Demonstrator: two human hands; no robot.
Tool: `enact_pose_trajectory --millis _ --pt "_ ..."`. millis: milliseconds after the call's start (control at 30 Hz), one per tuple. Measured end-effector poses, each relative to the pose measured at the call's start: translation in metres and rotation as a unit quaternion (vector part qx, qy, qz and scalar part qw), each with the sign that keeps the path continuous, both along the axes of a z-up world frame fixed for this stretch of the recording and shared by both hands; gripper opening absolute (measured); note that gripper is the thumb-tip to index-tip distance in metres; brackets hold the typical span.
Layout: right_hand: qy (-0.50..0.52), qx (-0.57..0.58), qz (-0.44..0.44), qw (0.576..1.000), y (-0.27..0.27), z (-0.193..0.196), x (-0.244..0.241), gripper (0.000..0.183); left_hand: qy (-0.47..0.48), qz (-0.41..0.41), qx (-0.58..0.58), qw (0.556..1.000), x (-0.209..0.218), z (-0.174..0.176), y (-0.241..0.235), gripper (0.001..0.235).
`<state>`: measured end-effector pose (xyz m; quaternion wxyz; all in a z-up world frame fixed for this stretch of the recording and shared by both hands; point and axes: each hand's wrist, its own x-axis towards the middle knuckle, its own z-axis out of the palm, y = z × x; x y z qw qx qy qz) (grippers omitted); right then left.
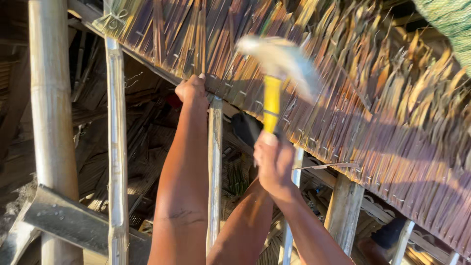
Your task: The person hammers nails into a thatched roof made of dried palm leaves to secure the material to the underlying bamboo frame. The person repeatedly positions nails and strikes them with a hammer while standing on the roof structure.
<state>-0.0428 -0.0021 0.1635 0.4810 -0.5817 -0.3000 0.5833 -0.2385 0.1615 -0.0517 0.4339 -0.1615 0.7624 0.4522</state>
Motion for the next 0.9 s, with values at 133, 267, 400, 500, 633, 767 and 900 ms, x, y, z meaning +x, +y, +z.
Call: enact_pose_trajectory --millis 133,267,400,500,633,767,900 --pt "-0.195 -0.003 0.117 0.974 -0.002 0.005 -0.004 0.034 0.008 -0.01 -0.006 1.0 -0.006 -0.013 -0.004 0.047" --pt "-0.351 0.044 0.176 0.919 0.02 0.018 -0.002 0.031 0.007 0.053 0.062 0.997 -0.005 -0.027 0.016 0.052" --pt "-0.285 0.034 0.099 0.953 0.006 0.021 -0.007 0.033 0.103 -0.123 -0.068 0.985 -0.004 -0.012 -0.018 0.067" --pt "-0.407 -0.093 0.268 0.868 0.028 0.019 0.004 0.043 0.138 -0.196 -0.153 0.959 0.007 0.028 0.005 0.04" --pt "-0.389 -0.038 0.233 0.891 -0.021 0.072 0.039 0.043 0.115 -0.227 -0.109 0.961 -0.001 0.105 -0.046 0.021" --pt "-0.232 -0.222 0.227 0.919 -0.09 0.183 0.071 0.043 -0.003 -0.251 0.237 0.939 -0.013 0.243 -0.152 0.012" --pt "-0.1 -0.281 0.267 0.916 -0.172 0.302 0.065 0.034 -0.08 -0.287 0.274 0.914 -0.037 0.422 -0.293 0.017"
